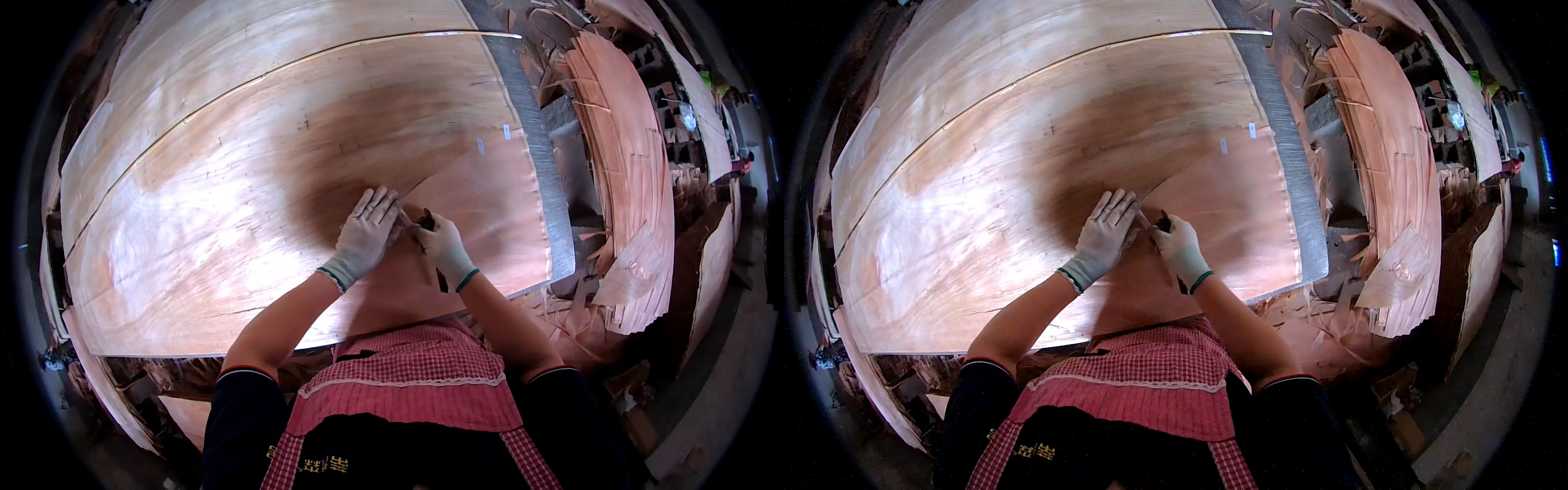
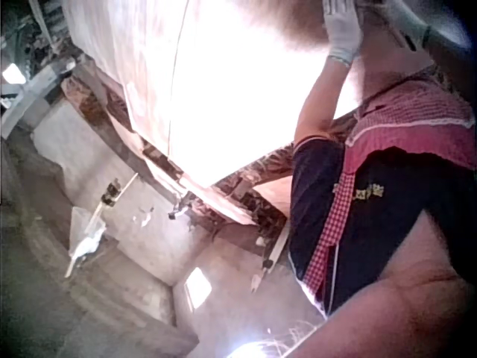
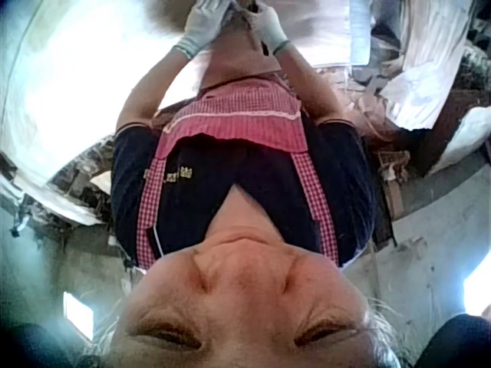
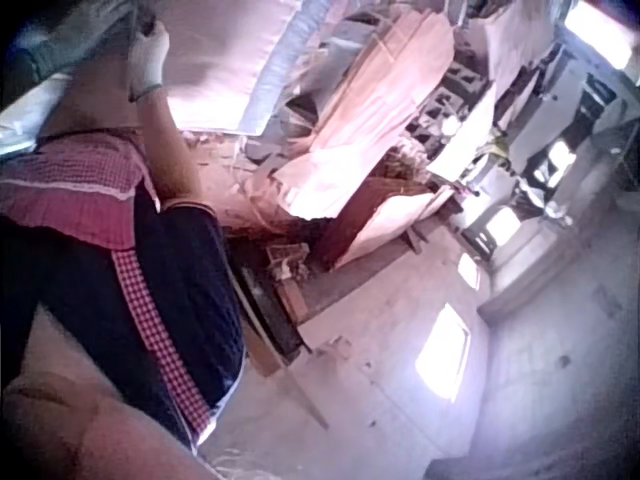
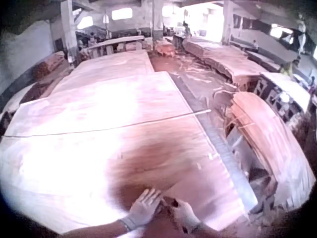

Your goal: The person trims and patches large wood veneer sheets using a small blade, applies tape to secure edges, and moves the sheets between stacks in a large workshop.

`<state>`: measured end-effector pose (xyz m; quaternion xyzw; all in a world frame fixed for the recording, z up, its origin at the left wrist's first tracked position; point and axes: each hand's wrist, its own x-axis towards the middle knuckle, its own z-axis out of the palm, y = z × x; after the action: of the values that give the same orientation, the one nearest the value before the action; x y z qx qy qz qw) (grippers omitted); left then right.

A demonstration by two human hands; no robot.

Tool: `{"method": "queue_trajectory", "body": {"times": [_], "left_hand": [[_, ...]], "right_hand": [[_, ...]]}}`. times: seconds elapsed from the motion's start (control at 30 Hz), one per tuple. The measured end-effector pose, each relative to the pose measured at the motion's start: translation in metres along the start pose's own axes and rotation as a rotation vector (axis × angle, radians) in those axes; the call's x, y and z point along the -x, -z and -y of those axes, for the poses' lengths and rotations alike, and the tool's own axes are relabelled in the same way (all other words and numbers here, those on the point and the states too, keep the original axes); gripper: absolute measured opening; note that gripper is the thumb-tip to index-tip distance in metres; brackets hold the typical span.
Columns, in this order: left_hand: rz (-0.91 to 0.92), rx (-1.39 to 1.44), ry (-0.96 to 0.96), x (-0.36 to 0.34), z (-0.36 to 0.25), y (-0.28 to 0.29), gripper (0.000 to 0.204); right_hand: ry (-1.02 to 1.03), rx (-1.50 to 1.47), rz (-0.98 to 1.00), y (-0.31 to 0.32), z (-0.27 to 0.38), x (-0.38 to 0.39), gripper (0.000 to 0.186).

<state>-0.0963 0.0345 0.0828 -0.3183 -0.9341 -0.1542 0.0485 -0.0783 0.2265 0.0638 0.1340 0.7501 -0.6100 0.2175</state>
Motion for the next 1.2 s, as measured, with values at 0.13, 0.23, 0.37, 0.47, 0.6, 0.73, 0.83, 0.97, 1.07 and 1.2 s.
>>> {"method": "queue_trajectory", "body": {"times": [0.13,0.23,0.37,0.47,0.6,0.73,0.83,0.97,1.07,1.2], "left_hand": [[0.237,-0.225,-0.078,-0.005,-0.003,0.011,0.047],[0.262,-0.384,-0.111,0.003,0.000,-0.002,0.046],[0.073,-0.022,0.151,-0.029,-0.005,0.010,0.035],[-0.151,0.041,0.206,-0.046,-0.001,0.018,0.034],[-0.157,0.021,0.162,-0.054,-0.003,0.011,0.036],[-0.093,0.089,0.027,-0.064,-0.014,-0.004,0.042],[-0.071,0.078,0.028,-0.067,-0.011,-0.008,0.044],[-0.038,0.064,0.044,-0.058,0.004,-0.016,0.045],[-0.031,0.131,0.028,-0.053,0.008,-0.018,0.046],[-0.077,0.170,0.183,-0.057,-0.001,-0.016,0.049]], "right_hand": [[0.312,0.145,-0.126,0.001,-0.008,-0.001,0.020],[0.434,0.645,0.012,0.039,0.015,-0.027,0.018],[0.182,0.488,0.102,0.053,0.049,-0.028,0.017],[0.059,-0.059,-0.058,0.065,0.033,-0.015,0.017],[0.025,-0.164,-0.011,0.076,0.037,-0.011,0.016],[0.037,-0.243,0.018,0.064,0.026,-0.015,0.014],[0.006,-0.202,0.008,0.061,0.026,-0.010,0.014],[0.012,-0.259,0.007,0.059,0.044,-0.002,0.013],[0.175,-0.186,0.041,0.060,0.083,0.000,0.011],[0.064,-0.210,-0.009,0.057,0.046,-0.017,0.012]]}}
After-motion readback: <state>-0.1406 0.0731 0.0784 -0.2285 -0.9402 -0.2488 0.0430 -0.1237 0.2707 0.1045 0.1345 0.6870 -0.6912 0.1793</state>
